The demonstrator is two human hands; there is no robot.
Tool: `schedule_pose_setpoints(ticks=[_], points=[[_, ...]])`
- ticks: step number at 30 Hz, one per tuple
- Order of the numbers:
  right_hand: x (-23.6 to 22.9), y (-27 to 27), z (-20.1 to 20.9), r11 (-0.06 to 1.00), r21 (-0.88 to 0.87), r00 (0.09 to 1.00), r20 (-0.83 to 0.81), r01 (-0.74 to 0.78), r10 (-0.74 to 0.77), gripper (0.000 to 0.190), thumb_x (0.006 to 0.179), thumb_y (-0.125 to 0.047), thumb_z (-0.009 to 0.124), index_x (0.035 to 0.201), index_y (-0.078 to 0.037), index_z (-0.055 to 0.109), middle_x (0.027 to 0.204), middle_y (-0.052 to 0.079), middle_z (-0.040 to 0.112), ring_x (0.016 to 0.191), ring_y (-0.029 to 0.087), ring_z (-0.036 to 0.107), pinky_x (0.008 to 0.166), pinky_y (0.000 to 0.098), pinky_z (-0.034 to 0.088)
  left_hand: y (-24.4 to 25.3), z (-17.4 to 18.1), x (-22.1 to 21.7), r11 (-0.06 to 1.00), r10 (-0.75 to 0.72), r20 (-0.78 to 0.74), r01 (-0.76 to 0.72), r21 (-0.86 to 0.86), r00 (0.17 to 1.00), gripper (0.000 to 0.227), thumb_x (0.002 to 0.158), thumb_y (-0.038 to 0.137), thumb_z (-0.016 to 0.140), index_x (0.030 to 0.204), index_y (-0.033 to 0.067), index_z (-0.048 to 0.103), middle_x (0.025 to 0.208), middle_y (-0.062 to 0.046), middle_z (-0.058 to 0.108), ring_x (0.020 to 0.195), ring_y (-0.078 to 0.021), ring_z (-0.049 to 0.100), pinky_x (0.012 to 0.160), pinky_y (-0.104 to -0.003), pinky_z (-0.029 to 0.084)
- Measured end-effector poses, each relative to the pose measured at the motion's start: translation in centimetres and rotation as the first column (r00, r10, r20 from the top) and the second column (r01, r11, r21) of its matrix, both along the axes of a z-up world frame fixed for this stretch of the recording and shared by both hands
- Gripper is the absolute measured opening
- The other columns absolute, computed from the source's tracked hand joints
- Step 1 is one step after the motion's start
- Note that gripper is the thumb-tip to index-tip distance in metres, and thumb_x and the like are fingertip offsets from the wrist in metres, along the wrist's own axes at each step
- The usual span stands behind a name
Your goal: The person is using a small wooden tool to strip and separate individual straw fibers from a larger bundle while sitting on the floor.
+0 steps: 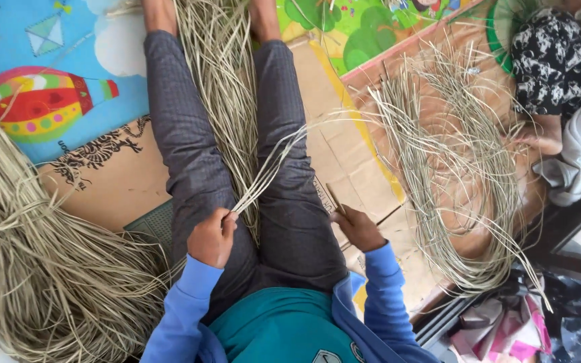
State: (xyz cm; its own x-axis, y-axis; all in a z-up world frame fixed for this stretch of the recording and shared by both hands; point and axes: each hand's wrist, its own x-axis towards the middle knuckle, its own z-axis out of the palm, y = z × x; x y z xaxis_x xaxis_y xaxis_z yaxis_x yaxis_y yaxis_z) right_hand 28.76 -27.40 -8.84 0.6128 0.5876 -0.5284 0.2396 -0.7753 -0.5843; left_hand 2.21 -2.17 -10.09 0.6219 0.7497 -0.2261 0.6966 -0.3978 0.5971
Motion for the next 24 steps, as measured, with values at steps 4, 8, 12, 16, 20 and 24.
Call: schedule_pose_setpoints(ticks=[4, 8, 12, 16, 20, 24], points=[[-3.9, 3.8, 0.0, 0.760, 0.648, 0.987, -0.145, 0.039, 0.073, 0.030, 0.105, -0.024, 0.055, 0.098, -0.003, 0.075, 0.047, 0.004, 0.061, 0.033, 0.013, 0.055, 0.034, 0.0253, 0.047, -0.9, 1.4, 0.9, 0.996, -0.022, 0.033, 0.025, -0.086, 0.999, 0.022, 0.104, 0.042, 0.057, 0.094, 0.0248, 0.066, 0.079, 0.008, 0.078, 0.077, -0.0281, 0.076, 0.069, -0.048, 0.063], [-8.4, 9.8, 2.6, 0.625, 0.780, 0.995, -0.035, -0.028, 0.089, 0.030, 0.104, -0.022, 0.058, 0.089, -0.007, 0.079, 0.066, 0.010, 0.061, 0.056, 0.023, 0.056, 0.058, 0.0319, 0.050, -1.8, 3.5, 0.9, 0.995, -0.009, 0.095, 0.018, -0.097, 0.995, 0.017, 0.101, 0.038, 0.062, 0.093, 0.0254, 0.069, 0.077, 0.009, 0.079, 0.076, -0.0256, 0.076, 0.067, -0.046, 0.063], [-10.0, 12.9, 4.5, 0.541, 0.744, 0.917, 0.365, -0.392, 0.162, 0.040, 0.111, -0.026, 0.042, 0.096, -0.006, 0.073, 0.095, 0.021, 0.071, 0.090, 0.040, 0.069, 0.083, 0.0484, 0.055, -2.0, 5.5, 0.5, 0.994, 0.043, 0.148, -0.027, -0.109, 0.988, 0.009, 0.097, 0.032, 0.067, 0.092, 0.0253, 0.072, 0.072, 0.010, 0.079, 0.072, -0.0228, 0.076, 0.063, -0.040, 0.064], [-9.7, 13.1, 4.7, 0.520, 0.687, 0.837, 0.537, -0.507, 0.107, 0.036, 0.111, -0.023, 0.041, 0.096, -0.011, 0.072, 0.098, 0.012, 0.070, 0.093, 0.032, 0.064, 0.085, 0.0414, 0.050, -2.4, 5.2, 1.0, 0.993, 0.052, 0.204, -0.029, -0.114, 0.978, 0.010, 0.097, 0.029, 0.068, 0.092, 0.0243, 0.074, 0.069, 0.008, 0.079, 0.069, -0.0216, 0.076, 0.061, -0.039, 0.063], [-9.1, 13.1, 4.8, 0.499, 0.704, 0.825, 0.564, -0.506, 0.041, 0.038, 0.108, -0.029, 0.040, 0.096, -0.014, 0.073, 0.094, 0.009, 0.071, 0.087, 0.032, 0.064, 0.081, 0.0427, 0.050, -2.6, 5.4, 1.6, 0.995, 0.000, 0.261, 0.026, -0.095, 0.965, 0.009, 0.096, 0.025, 0.067, 0.091, 0.0216, 0.073, 0.066, 0.006, 0.078, 0.064, -0.0219, 0.076, 0.059, -0.038, 0.063], [-8.2, 12.9, 2.0, 0.537, 0.714, 0.850, 0.527, -0.450, 0.012, 0.042, 0.109, -0.030, 0.039, 0.093, -0.015, 0.074, 0.093, 0.009, 0.071, 0.091, 0.033, 0.061, 0.088, 0.0441, 0.050, -2.5, 6.1, 1.4, 0.997, -0.038, 0.314, 0.057, -0.051, 0.949, 0.009, 0.097, 0.027, 0.069, 0.091, 0.0199, 0.071, 0.067, 0.006, 0.077, 0.065, -0.0219, 0.075, 0.059, -0.039, 0.062]])
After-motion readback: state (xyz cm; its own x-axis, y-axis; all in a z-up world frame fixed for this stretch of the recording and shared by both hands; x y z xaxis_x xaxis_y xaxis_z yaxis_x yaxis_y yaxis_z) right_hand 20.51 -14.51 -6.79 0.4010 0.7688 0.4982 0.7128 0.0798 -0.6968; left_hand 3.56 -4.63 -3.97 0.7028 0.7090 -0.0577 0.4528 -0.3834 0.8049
